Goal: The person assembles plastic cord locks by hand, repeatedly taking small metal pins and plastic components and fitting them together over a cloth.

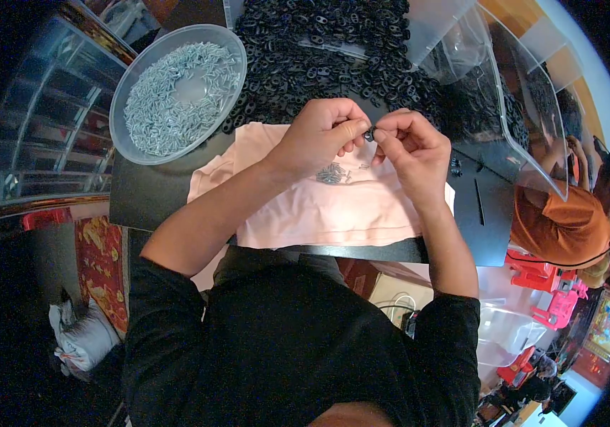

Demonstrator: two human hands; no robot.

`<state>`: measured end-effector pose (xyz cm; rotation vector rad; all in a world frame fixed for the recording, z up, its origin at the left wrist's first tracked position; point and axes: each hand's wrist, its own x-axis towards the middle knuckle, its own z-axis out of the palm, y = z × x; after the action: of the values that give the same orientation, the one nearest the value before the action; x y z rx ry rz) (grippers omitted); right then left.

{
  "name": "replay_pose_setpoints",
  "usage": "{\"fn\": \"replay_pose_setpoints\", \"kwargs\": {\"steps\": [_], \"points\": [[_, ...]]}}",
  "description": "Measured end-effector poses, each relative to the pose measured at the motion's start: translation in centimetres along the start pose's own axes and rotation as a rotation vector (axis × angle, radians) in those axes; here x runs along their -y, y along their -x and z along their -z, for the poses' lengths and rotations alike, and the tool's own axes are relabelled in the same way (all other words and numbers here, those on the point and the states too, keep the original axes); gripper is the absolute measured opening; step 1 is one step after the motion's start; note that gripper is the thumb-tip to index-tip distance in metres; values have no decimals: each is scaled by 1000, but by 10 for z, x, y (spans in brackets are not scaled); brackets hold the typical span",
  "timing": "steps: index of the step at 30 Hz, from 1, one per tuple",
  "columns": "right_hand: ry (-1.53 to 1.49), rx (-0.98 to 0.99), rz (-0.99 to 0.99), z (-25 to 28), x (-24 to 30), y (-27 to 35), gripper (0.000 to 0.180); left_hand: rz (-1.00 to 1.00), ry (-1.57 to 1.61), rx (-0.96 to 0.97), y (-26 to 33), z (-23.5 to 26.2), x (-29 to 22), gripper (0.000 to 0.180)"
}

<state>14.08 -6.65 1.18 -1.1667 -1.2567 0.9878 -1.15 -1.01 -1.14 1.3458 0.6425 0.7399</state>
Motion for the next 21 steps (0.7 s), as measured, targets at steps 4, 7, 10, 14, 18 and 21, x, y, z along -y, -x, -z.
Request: {"fn": "replay_pose_setpoints", "kwargs": {"steps": [4, 7, 10, 14, 18, 21], "points": [[131, -26, 110, -3, -4, 2, 5, -35, -138, -63, 4, -6, 2, 13], [210, -16, 173, -3, -8, 1, 4, -98, -215, -103, 5, -7, 8, 15], [110, -23, 136, -2, -5, -3, 4, -28, -36, -89, 3, -8, 1, 17], [-91, -36, 78, 2, -8, -6, 5, 112, 377, -62, 1, -6, -4, 21], [-72, -56, 57, 0, -9, -5, 5, 58, 167, -38, -1, -3, 0, 18], [-81, -53, 14, -1, -9, -5, 6, 40, 71, -74, 1, -4, -2, 13]]}}
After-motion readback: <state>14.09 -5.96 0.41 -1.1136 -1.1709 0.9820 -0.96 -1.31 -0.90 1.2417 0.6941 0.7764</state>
